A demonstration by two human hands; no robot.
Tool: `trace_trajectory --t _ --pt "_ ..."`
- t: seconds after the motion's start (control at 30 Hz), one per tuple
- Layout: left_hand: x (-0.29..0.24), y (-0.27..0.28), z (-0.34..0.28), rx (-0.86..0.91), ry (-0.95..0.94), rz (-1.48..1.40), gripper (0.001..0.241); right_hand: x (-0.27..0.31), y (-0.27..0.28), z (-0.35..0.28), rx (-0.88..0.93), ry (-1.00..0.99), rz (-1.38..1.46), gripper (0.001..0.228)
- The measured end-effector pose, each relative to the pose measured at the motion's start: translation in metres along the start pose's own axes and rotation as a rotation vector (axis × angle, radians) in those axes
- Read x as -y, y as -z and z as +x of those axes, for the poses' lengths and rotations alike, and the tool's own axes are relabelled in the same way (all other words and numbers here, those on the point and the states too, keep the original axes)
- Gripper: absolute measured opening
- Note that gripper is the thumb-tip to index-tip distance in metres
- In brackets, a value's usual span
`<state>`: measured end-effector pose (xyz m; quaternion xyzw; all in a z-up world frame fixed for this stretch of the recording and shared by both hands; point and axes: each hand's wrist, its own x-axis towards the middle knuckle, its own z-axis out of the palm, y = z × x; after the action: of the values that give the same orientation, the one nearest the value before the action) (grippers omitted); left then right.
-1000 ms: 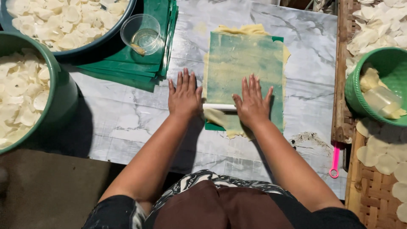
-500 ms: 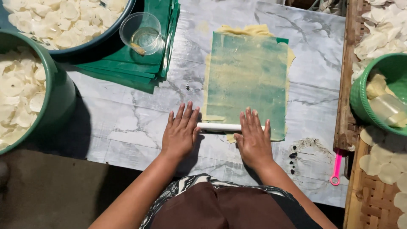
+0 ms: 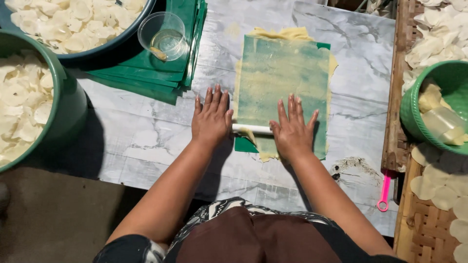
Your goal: Rolling out thin sheets of dough using a rolling pin and flattening them onto a mat.
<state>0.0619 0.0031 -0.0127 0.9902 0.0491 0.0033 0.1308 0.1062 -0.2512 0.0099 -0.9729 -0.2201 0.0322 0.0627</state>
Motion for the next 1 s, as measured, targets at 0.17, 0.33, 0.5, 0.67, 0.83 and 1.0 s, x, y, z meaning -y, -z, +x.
trace_trajectory --t 0.17,0.33,0.5,0.67,0.83,1.0 --pt "-0.007 0.014 -0.066 0.004 -0.066 0.024 0.064 0.011 0.006 -0.065 -0.028 0.084 0.039 0.065" --pt "-0.005 0.017 -0.111 -0.122 -0.150 0.021 0.064 0.000 -0.009 -0.101 -0.216 0.209 0.057 0.054" --pt "0.004 0.026 -0.120 -0.334 -0.238 -0.085 0.058 -0.006 -0.004 -0.106 -0.334 0.239 0.103 0.042" --pt "0.000 0.028 -0.088 -0.449 -0.257 -0.120 0.045 -0.010 -0.007 -0.097 -0.333 0.217 0.096 0.049" --pt "-0.003 0.009 -0.039 -0.170 -0.143 -0.068 0.055 0.008 -0.006 -0.065 -0.180 0.172 0.128 0.061" --pt "-0.013 0.016 0.015 0.023 0.028 -0.002 0.064 0.001 -0.013 -0.009 -0.183 0.065 -0.002 0.070"
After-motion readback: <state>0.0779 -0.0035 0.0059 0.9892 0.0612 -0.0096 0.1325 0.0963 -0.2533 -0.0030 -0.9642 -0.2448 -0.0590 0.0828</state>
